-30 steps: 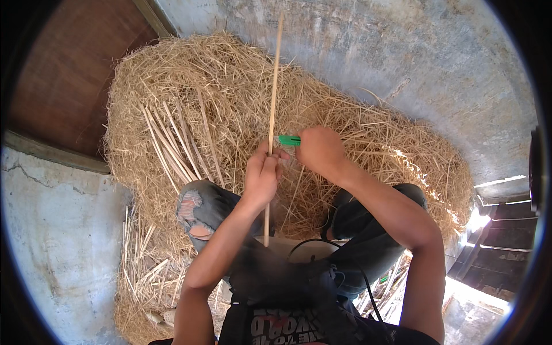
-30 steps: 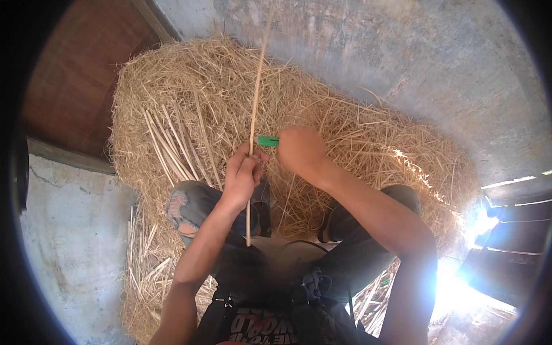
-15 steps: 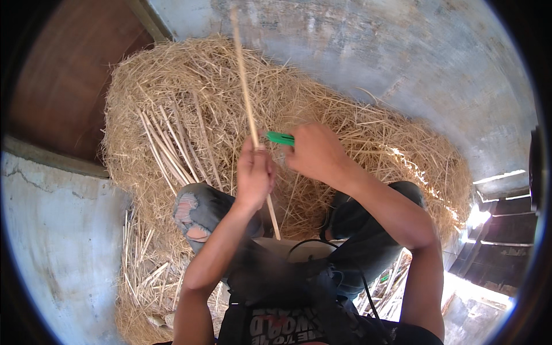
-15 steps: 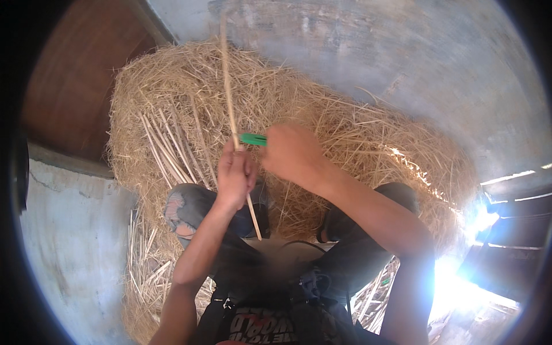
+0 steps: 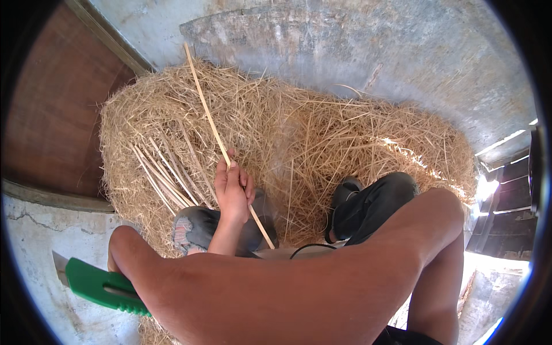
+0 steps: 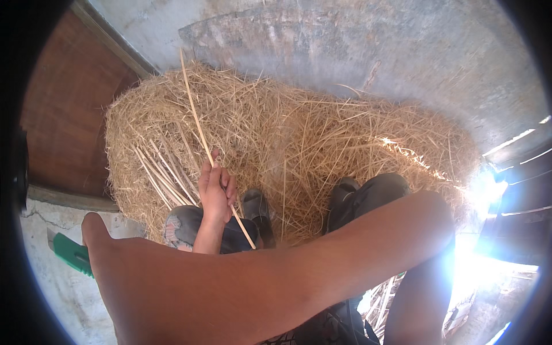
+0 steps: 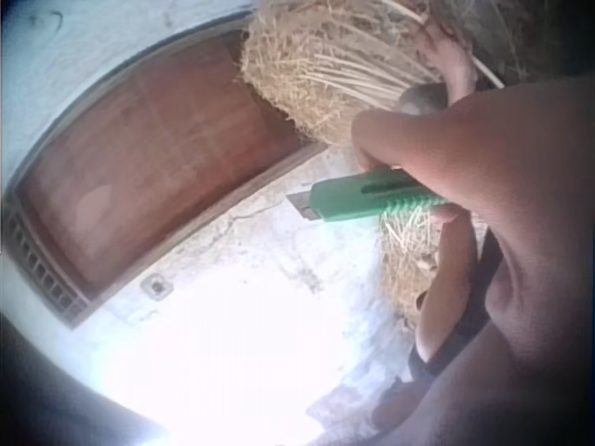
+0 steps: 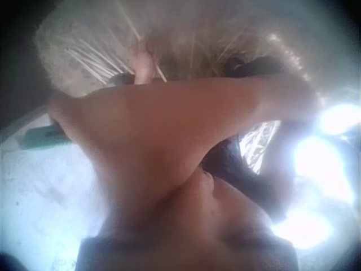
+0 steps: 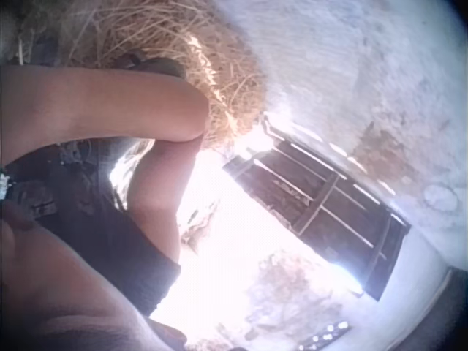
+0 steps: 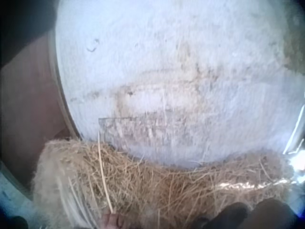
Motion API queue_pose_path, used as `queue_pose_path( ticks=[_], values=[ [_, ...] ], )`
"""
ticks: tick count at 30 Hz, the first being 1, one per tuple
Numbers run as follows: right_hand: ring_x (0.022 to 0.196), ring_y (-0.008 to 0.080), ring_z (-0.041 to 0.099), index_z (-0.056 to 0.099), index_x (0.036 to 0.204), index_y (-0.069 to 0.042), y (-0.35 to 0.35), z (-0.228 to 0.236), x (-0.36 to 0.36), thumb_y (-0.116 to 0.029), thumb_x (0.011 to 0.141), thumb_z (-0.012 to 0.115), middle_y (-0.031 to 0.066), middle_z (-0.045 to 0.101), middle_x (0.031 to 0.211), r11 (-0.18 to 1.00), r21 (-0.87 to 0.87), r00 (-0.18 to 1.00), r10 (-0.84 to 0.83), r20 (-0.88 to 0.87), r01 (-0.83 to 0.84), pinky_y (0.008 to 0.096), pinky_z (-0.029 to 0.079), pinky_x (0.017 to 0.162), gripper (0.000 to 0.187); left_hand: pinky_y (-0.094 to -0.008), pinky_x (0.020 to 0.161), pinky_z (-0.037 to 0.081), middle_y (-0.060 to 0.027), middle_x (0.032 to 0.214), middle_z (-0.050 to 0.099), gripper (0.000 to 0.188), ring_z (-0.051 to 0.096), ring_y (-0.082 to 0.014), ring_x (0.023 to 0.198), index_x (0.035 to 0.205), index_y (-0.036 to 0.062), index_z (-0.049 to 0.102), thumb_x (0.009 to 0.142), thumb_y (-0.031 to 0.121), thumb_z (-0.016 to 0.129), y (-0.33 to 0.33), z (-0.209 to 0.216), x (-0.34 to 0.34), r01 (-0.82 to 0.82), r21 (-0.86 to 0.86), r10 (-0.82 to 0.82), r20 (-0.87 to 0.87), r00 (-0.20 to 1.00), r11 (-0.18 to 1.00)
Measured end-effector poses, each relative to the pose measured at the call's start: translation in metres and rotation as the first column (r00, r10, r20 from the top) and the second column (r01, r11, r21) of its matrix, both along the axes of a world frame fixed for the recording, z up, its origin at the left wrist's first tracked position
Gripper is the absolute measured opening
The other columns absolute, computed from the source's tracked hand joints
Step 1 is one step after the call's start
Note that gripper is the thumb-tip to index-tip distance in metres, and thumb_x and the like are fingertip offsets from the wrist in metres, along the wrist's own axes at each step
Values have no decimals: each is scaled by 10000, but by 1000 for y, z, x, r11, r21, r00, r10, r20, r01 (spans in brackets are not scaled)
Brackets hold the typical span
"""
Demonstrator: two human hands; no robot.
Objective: The person uses a utility knife to strip and thin a long piece of wood while sitting near a pile of straw.
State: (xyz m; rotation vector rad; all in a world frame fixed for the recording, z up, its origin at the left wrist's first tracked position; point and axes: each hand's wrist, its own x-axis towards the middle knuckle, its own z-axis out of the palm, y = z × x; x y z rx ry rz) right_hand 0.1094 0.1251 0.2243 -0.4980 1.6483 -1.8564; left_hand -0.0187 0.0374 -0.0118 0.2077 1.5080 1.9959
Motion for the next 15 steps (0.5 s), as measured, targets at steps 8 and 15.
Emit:
queue_pose_path(
  ticks=[8,15],
  values=[
    [805,281,641,313,1226,108,-14,1,2,-82,771,706,227,614,954,997,67,993,54,-101,-47,389,508,663,631,-207,353,259,18,729,399,389,359,-66,491,1477,95,407,1094,162,389,0,4,0,-4,-9,5,25,1000,1000],
    [920,325,666,216,1390,144,-30,5,-10,-57,758,716,280,613,1080,992,121,977,-8,-213,35,416,537,747,831,-205,355,256,14,742,403,390,362,-63,498,1474,87,410,1093,162,383,-2,6,0,-8,-1,8,45,999,1000]
  ],
)
